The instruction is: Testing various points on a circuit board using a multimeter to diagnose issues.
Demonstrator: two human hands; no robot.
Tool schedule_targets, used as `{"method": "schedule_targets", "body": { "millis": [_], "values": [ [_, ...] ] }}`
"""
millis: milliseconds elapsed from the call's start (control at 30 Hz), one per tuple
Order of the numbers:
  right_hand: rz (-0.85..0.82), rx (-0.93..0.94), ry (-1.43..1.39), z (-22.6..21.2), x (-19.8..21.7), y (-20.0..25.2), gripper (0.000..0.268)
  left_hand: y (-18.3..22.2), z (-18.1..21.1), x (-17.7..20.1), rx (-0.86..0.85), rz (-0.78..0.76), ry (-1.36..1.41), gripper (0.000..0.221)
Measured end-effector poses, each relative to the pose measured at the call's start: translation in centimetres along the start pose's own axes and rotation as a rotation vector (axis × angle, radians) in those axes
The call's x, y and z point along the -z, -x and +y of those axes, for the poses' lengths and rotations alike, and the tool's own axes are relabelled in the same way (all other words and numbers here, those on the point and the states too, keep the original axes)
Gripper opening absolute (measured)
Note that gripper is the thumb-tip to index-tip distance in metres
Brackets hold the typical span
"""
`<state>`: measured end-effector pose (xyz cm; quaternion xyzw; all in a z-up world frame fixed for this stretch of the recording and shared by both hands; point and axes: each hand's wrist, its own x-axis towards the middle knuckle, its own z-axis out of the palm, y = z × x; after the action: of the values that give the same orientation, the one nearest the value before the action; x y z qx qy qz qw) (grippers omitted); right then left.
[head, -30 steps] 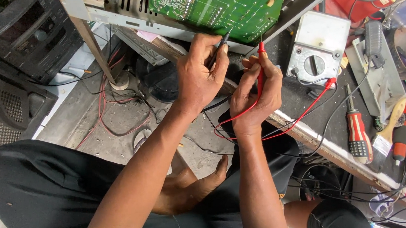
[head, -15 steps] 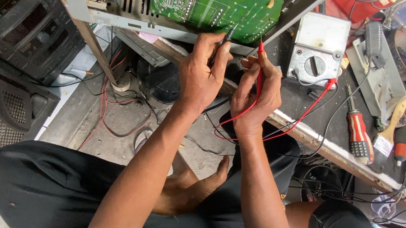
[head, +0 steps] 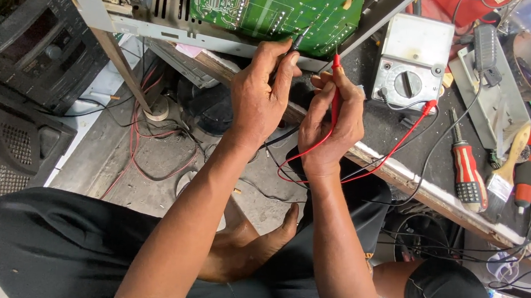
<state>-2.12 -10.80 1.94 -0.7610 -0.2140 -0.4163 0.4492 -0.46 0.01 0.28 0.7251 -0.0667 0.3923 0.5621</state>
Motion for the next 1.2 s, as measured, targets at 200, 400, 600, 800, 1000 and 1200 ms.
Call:
{"method": "schedule_targets", "body": {
  "millis": [200, 400, 600, 800, 1000, 1200],
  "values": [
    [-0.145, 0.145, 0.085, -0.4, 0.6, -0.7, 0.02, -0.1, 0.0, 0.1, -0.009, 0.005, 0.027, 0.017],
    [-0.273, 0.182, 0.083, 0.2, 0.7, -0.9, 0.029, -0.1, 0.3, 0.1, -0.008, 0.021, 0.02, 0.015],
    [-0.247, 0.196, 0.066, 0.3, 0.7, -0.9, 0.027, -0.1, 0.3, 0.1, 0.02, 0.008, 0.03, 0.016],
    [-0.241, 0.186, 0.048, 0.1, 0.7, -1.0, 0.026, -0.1, 0.1, 0.0, 0.012, 0.011, 0.002, 0.017],
    [-0.244, 0.2, 0.055, 0.2, 0.7, -1.0, 0.026, -0.1, 0.3, 0.0, 0.001, 0.018, 0.005, 0.015],
    [-0.249, 0.194, 0.079, 0.3, 0.7, -1.0, 0.025, -0.2, 0.4, 0.1, -0.011, 0.016, 0.03, 0.015]
  ]
}}
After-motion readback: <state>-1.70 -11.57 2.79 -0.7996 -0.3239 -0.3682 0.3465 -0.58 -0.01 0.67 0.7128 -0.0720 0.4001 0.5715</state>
